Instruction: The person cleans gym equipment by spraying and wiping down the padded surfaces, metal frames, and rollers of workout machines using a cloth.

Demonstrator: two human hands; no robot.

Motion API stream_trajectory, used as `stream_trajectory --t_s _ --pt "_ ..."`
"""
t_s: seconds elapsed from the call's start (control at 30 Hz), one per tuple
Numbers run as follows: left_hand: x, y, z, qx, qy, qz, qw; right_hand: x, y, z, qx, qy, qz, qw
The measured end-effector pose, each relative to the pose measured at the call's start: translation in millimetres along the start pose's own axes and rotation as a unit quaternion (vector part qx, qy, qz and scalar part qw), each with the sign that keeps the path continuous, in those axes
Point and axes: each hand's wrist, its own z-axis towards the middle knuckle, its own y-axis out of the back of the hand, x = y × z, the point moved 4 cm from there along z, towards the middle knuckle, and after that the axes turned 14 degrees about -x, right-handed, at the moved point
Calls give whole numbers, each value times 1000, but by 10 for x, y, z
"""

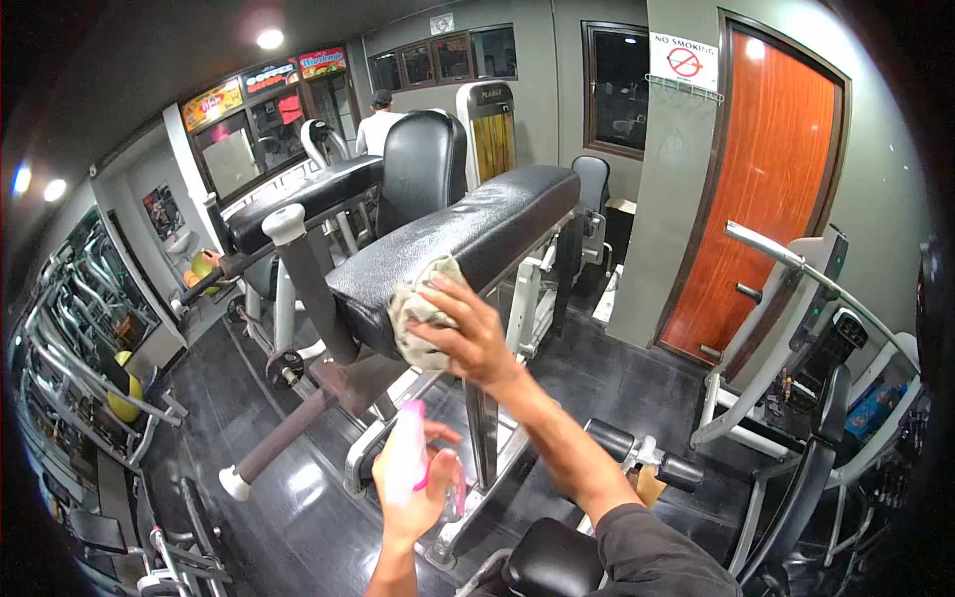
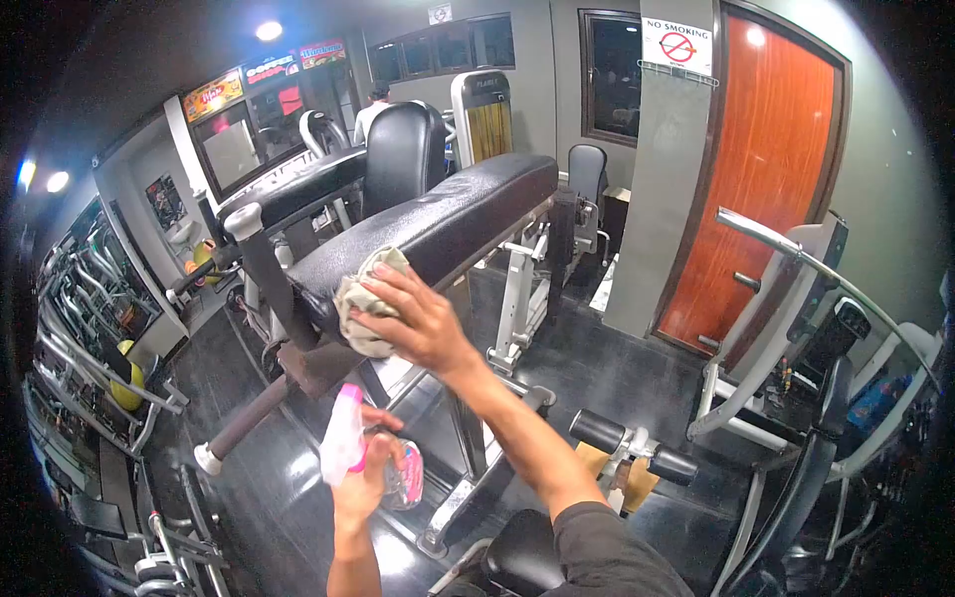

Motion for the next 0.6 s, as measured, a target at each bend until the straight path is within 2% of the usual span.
stream_trajectory --t_s 0.03,0.17,0.23,0.27,0.3,0.33,0.37,0.43,0.5,0.53,0.57,0.6 --pt "41 83 8 2 1 0 1000 -162 19 -62 -39 -12 13 999" --pt "53 394 80 -4 -34 55 998 -907 367 -306 -59 -153 -152 975" --pt "17 496 166 -34 -50 43 997 -1024 423 -233 -134 -270 -132 944" --pt "27 528 204 -44 -52 38 997 -949 395 -196 -139 -307 -133 932" --pt "35 539 254 -40 -44 36 998 -833 310 -147 -163 -392 -29 905" --pt "30 546 309 -37 -50 45 997 -534 207 -20 -143 -372 -70 915" --pt "36 552 361 -33 -57 55 996 -262 63 114 -149 -225 -85 959" --pt "111 525 411 -6 -70 28 997 139 -55 214 -36 -147 4 988" --pt "139 520 448 7 -58 21 998 91 29 134 17 -124 46 991" --pt "121 514 457 12 -52 19 998 -77 106 37 7 -33 30 999" --pt "92 495 471 6 -40 27 999 -390 198 -154 15 7 -2 1000" --pt "81 488 490 0 -27 36 999 -622 289 -239 -35 -66 -55 996"
